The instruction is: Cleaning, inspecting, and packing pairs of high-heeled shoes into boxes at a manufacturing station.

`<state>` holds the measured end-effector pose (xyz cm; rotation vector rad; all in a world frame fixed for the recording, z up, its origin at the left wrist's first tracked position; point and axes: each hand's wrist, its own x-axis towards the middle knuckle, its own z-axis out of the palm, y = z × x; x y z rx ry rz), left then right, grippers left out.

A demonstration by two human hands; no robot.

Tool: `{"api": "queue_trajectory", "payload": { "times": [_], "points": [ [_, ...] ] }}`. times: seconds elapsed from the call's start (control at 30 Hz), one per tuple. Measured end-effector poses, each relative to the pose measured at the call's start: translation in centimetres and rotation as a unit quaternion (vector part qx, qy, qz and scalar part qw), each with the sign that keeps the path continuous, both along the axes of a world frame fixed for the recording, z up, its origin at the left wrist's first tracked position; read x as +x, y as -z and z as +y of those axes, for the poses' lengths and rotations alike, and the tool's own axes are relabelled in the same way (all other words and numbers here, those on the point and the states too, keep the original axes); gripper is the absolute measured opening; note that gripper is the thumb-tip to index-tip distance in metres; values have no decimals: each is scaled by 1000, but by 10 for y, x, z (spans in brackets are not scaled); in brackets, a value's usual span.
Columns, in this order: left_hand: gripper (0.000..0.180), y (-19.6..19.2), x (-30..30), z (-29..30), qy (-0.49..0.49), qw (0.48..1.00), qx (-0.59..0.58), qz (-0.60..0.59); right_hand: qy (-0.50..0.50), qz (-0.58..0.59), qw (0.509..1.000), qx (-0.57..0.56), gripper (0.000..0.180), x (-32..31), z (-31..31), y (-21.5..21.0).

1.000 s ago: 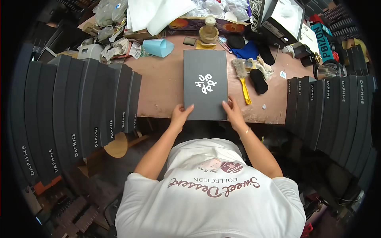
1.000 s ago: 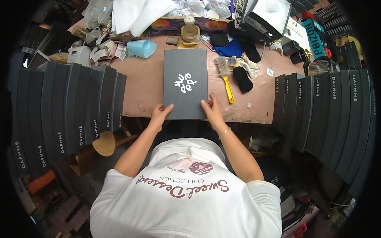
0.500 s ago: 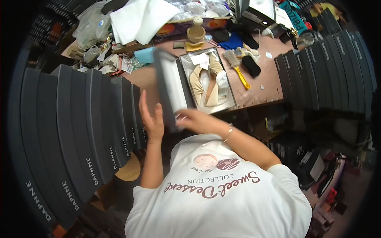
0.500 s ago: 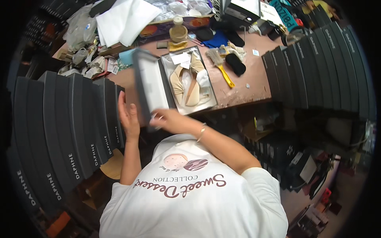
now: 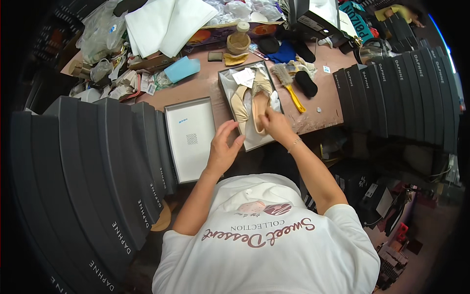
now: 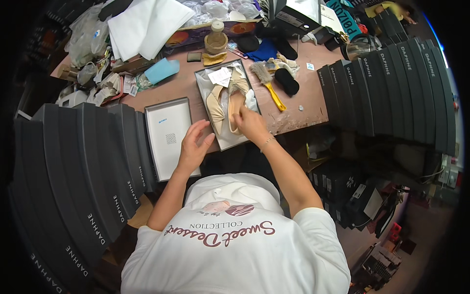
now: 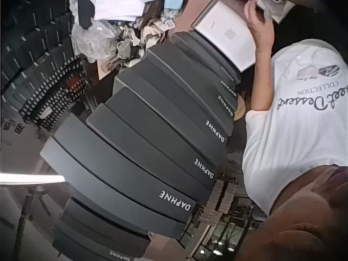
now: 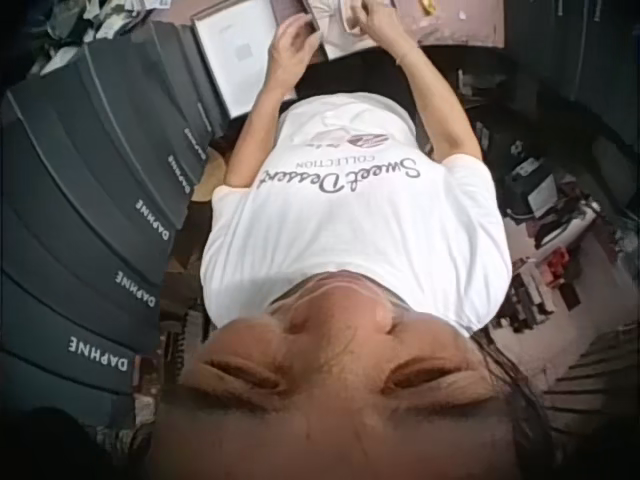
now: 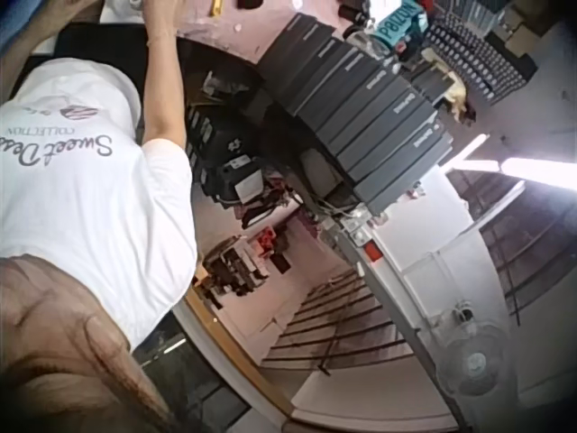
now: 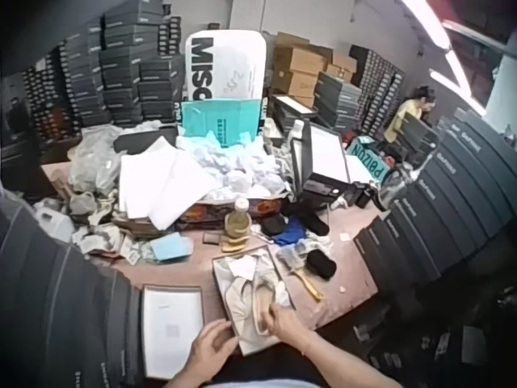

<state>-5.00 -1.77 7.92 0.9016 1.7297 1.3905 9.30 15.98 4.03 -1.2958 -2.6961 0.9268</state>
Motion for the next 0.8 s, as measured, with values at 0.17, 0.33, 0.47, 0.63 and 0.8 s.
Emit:
{"api": "queue_trajectory", "payload": {
  "times": [0.17,0.33,0.47,0.63,0.8],
  "points": [
    [69,20,-14,36,-13,882,19,-470,-24,101,987,-124,27,10,-1,-99],
    [53,8,6,72,-79,847,-47,-524,-152,97,977,-116,23,-2,-16,-97],
    [46,7,-15,50,-159,825,-58,-539,32,218,947,-233,24,12,2,-84],
    [52,-3,-25,33,-180,843,-37,-505,-91,256,960,-70,23,-27,13,-84],
    [67,-18,28,15,-179,888,14,-422,-255,35,953,161,21,-74,-22,-56]
  ]
}}
